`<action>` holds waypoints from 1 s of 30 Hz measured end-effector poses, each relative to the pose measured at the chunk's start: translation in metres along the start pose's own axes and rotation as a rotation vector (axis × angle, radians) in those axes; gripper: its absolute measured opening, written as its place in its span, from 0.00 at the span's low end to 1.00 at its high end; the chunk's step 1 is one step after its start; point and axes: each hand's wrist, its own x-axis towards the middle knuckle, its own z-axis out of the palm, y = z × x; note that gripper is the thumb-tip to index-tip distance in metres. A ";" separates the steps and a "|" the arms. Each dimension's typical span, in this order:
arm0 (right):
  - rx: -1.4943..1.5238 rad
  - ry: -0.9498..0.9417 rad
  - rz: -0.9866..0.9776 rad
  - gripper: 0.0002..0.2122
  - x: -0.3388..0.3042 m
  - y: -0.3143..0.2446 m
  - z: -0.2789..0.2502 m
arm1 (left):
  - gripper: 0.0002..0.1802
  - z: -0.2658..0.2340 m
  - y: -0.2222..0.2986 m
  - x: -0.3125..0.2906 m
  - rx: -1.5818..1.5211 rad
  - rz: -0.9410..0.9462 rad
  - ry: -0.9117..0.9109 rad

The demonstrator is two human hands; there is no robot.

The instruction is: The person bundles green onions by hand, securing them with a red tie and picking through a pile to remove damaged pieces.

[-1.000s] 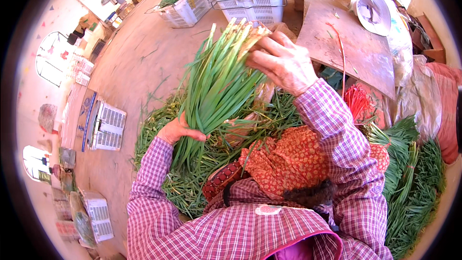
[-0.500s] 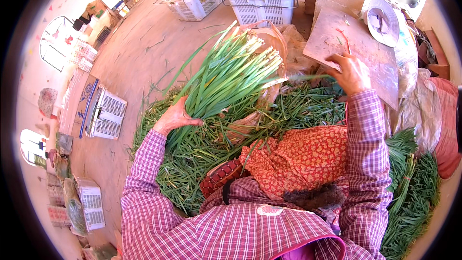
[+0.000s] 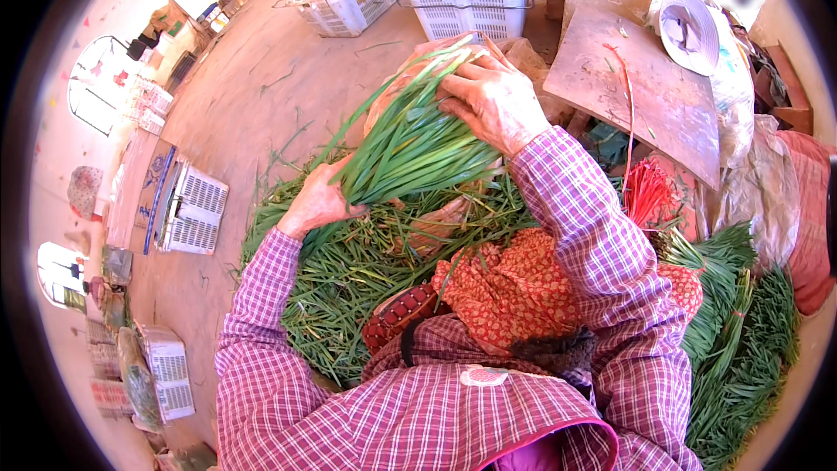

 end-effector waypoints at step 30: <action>-0.216 0.225 -0.025 0.07 -0.018 -0.017 0.006 | 0.55 -0.020 0.016 -0.003 0.154 -0.356 -0.057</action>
